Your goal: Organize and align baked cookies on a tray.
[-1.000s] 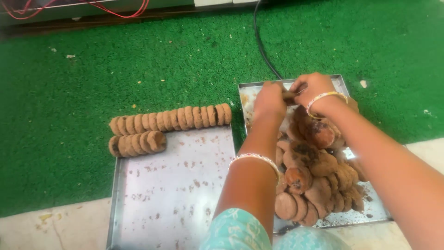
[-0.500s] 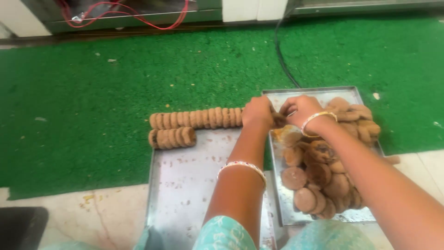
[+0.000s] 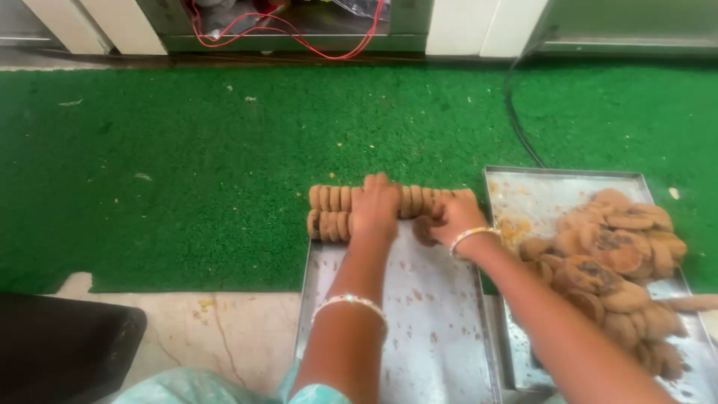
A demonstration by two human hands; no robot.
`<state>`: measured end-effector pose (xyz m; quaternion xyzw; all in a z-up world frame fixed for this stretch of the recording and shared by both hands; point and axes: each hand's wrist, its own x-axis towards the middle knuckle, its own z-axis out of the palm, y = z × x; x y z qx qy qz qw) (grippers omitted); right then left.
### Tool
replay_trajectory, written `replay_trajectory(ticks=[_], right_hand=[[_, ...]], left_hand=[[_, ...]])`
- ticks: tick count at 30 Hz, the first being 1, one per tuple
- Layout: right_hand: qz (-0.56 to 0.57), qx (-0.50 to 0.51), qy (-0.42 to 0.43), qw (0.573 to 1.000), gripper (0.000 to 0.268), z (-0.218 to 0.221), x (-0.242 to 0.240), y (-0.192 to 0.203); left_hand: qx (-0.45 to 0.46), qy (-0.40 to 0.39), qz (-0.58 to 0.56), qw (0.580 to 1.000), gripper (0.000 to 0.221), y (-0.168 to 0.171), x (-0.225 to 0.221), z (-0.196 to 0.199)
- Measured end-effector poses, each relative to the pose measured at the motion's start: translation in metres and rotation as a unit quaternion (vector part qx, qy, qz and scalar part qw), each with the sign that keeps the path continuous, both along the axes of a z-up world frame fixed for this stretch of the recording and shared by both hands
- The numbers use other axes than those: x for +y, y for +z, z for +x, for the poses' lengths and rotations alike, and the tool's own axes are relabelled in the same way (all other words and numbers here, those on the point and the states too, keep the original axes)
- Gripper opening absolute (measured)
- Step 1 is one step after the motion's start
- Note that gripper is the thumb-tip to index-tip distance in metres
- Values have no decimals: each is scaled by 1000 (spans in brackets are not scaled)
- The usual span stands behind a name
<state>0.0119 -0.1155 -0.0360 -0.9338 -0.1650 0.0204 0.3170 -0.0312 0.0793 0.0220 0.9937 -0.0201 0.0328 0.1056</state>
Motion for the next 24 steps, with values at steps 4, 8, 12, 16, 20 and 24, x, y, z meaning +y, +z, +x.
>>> replay_trajectory(ticks=[4, 8, 12, 16, 20, 24], right_hand=[[-37, 20, -55, 998, 36, -26, 40, 19], [-23, 46, -89, 995, 29, -34, 68, 8], [-3, 49, -99, 994, 29, -40, 90, 11], [-4, 30, -83, 996, 32, -35, 96, 3], [10, 58, -58, 997, 37, -35, 97, 8], [11, 82, -41, 996, 44, -31, 96, 0]], left_hand=[[3, 26, 19, 999, 59, -9, 34, -2], [-7, 19, 16, 1000, 86, -21, 60, -3], [26, 10, 135, 991, 100, -46, 70, 8], [42, 14, 108, 993, 99, -49, 70, 2], [81, 15, 145, 986, 103, -45, 68, -2], [31, 2, 243, 970, 104, -73, 69, 2]])
